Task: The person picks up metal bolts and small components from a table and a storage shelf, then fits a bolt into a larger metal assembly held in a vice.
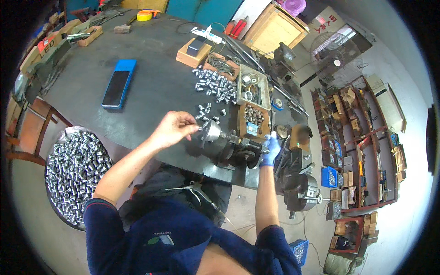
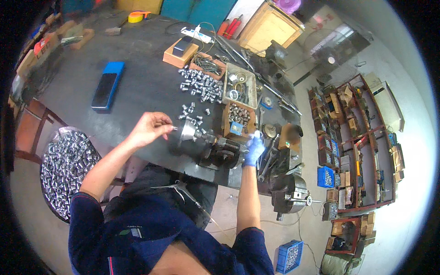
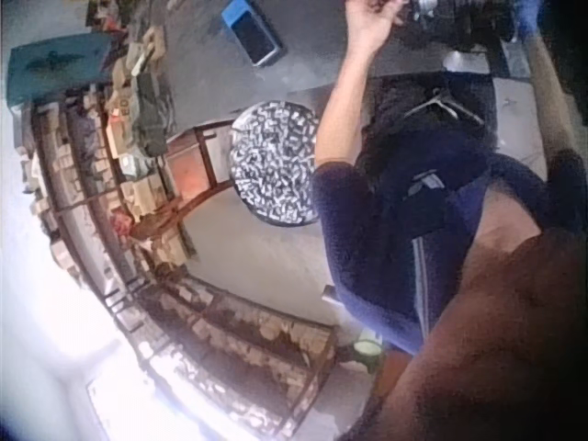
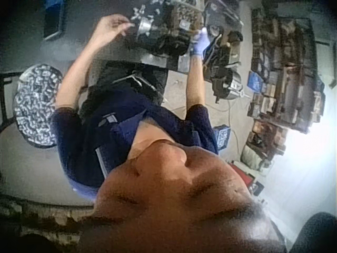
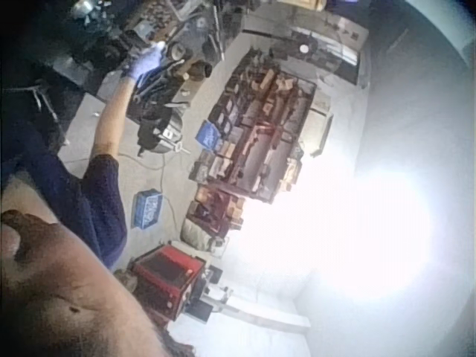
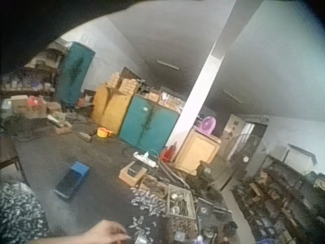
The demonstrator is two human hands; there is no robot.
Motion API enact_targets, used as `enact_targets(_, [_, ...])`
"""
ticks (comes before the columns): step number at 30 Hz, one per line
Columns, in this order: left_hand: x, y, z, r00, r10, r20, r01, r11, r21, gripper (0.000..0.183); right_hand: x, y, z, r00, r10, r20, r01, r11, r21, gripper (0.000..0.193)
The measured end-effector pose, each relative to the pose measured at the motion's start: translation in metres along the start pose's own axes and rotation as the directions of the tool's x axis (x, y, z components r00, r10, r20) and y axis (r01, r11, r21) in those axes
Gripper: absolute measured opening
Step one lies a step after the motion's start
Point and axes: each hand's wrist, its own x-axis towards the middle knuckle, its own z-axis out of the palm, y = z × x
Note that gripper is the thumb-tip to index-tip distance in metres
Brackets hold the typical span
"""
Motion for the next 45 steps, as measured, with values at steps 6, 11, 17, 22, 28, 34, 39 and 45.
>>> enact_targets(6, [-0.100, 0.011, -0.099, 0.906, 0.025, -0.424, 0.171, 0.892, 0.418, 0.021, -0.054, -0.093, 0.025, 0.994, -0.074, 0.080, 0.022, 0.857, 0.515, 0.033])
enact_targets(11, [-0.224, -0.003, -0.183, 0.676, 0.191, -0.712, 0.489, 0.606, 0.627, 0.015, -0.117, -0.088, -0.011, 0.977, -0.158, 0.144, 0.069, 0.869, 0.491, 0.036])
enact_targets(17, [-0.228, 0.015, -0.174, 0.716, 0.282, -0.639, 0.631, 0.132, 0.765, 0.032, -0.107, -0.013, -0.023, 0.983, 0.178, 0.043, -0.180, 0.893, 0.412, 0.032])
enact_targets(22, [-0.083, -0.004, -0.063, 0.938, 0.306, -0.163, -0.035, 0.551, 0.834, 0.015, -0.056, 0.017, -0.019, 0.938, 0.193, 0.288, -0.333, 0.735, 0.591, 0.021])
enact_targets(28, [0.042, -0.097, 0.021, 0.903, 0.365, 0.226, -0.406, 0.553, 0.728, 0.016, -0.077, 0.012, -0.019, 0.980, 0.155, 0.124, -0.197, 0.833, 0.517, 0.019])
enact_targets(34, [0.043, -0.099, 0.024, 0.953, 0.125, 0.277, -0.300, 0.528, 0.795, 0.018, -0.092, 0.002, -0.017, 0.970, 0.237, 0.058, -0.233, 0.828, 0.510, 0.030])
enact_targets(39, [0.025, -0.093, 0.018, 0.953, 0.168, 0.250, -0.301, 0.480, 0.824, 0.019, -0.095, 0.001, -0.008, 0.978, 0.206, 0.027, -0.188, 0.819, 0.542, 0.034])
enact_targets(45, [0.007, -0.050, -0.004, 0.985, -0.169, 0.043, 0.168, 0.985, 0.023, 0.019, -0.092, 0.005, -0.031, 0.945, 0.177, 0.274, -0.300, 0.802, 0.516, 0.029])
